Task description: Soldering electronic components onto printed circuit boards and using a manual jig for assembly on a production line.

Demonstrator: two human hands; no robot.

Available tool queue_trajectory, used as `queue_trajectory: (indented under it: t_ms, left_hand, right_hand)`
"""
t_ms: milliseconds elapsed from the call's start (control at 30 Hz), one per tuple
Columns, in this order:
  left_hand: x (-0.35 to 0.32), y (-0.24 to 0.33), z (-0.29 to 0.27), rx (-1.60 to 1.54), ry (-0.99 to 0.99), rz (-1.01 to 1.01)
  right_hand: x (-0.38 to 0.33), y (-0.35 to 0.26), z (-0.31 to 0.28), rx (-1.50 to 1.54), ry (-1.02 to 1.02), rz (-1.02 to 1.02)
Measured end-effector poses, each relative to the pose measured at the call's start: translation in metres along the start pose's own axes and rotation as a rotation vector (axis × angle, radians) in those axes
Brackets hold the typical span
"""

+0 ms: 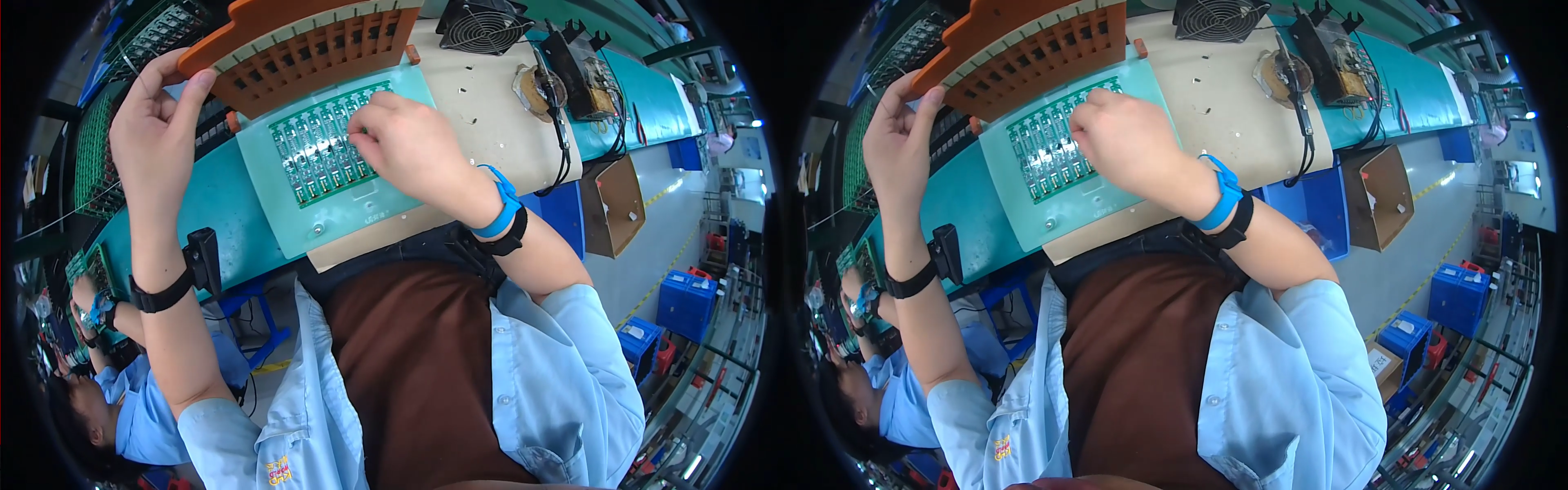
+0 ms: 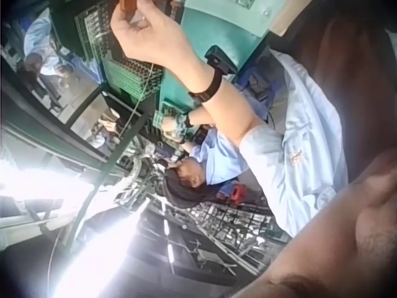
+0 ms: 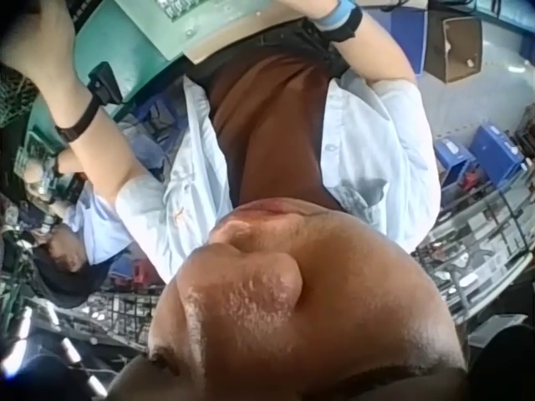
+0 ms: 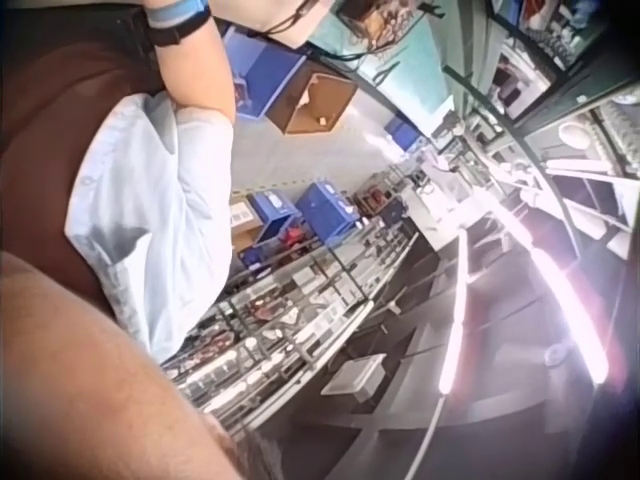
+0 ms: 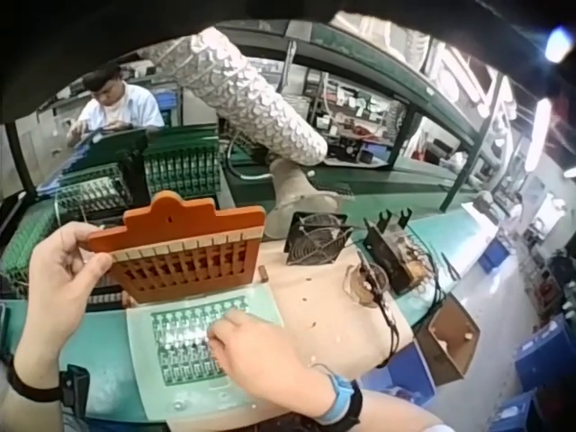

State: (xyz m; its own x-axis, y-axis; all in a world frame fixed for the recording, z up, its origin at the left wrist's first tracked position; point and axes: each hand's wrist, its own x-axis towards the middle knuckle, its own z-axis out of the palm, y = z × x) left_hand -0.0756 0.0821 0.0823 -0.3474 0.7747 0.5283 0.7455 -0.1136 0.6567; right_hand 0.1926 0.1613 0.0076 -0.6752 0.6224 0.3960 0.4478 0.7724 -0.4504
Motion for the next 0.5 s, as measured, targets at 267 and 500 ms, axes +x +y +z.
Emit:
queue_trajectory:
  t_ms: [267, 500]
  left_hand:
    - [-0.006, 0.012, -0.004, 0.015, -0.029, 0.055]
    - [-0.008, 0.023, -0.014, 0.077, 0.026, 0.109]
  right_hand:
    - [0.006, -0.014, 0.033, -0.065, -0.09, -0.004]
    - [0.009, -0.028, 0.029, 0.002, -0.056, 0.005]
